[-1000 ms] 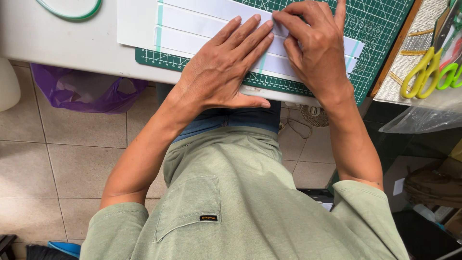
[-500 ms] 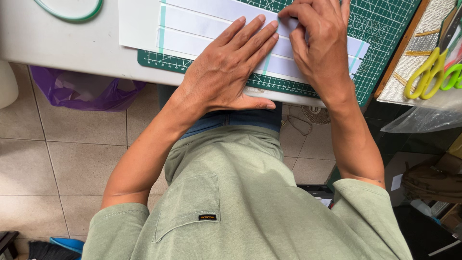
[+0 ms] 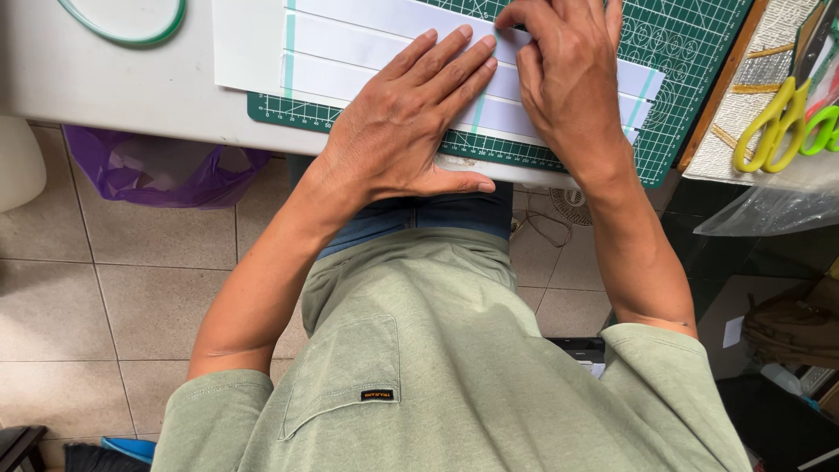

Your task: The person applies light blue tape to the edges of several white paper strips laid on a green cutting mat, then uses scissors to trim the tape. They smooth the taped strips, flip the assembly, and place a red ruler on top to align the pieces.

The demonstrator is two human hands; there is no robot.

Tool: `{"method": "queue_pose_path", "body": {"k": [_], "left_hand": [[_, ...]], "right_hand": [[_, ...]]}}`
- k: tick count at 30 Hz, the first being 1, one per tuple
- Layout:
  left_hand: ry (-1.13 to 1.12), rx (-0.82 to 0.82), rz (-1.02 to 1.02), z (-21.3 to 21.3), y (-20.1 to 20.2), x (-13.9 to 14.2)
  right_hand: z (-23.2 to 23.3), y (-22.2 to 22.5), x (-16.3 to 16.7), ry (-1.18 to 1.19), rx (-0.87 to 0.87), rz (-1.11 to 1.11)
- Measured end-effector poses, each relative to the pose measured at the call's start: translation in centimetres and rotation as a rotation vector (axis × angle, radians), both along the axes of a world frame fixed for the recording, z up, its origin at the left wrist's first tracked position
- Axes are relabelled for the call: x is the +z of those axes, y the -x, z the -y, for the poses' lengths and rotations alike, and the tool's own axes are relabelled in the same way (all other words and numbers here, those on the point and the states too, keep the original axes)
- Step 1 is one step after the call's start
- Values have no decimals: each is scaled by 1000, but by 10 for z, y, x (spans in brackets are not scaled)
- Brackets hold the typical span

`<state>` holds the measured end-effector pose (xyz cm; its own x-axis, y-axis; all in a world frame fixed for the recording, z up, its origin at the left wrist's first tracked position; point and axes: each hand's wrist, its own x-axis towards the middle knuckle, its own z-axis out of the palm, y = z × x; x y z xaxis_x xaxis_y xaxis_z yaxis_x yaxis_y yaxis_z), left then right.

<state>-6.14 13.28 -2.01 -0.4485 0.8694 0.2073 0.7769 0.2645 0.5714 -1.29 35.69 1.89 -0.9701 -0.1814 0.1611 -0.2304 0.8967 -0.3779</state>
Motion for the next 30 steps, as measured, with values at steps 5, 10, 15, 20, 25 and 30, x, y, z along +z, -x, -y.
{"method": "queue_pose_path", "body": {"k": [5,10,15,20,25,30], "left_hand": [[-22,-9,59,2,3,4],[-27,-16,101,3,5,4],[-28,-7,110,2,6,2],[-18,-12,105,2,6,2],[-19,-11,121,4,6,-1],[-30,41,31,2,3,-6]], "right_hand": [[-6,-10,1,130,-66,24],[-2,-35,-4,-2,-80,32],[1,-46,-10,-34,-37,39],[4,-42,-15,-49,-45,54],[6,-41,-11,-52,-41,72],[8,-49,-3,-84,-36,93]]}}
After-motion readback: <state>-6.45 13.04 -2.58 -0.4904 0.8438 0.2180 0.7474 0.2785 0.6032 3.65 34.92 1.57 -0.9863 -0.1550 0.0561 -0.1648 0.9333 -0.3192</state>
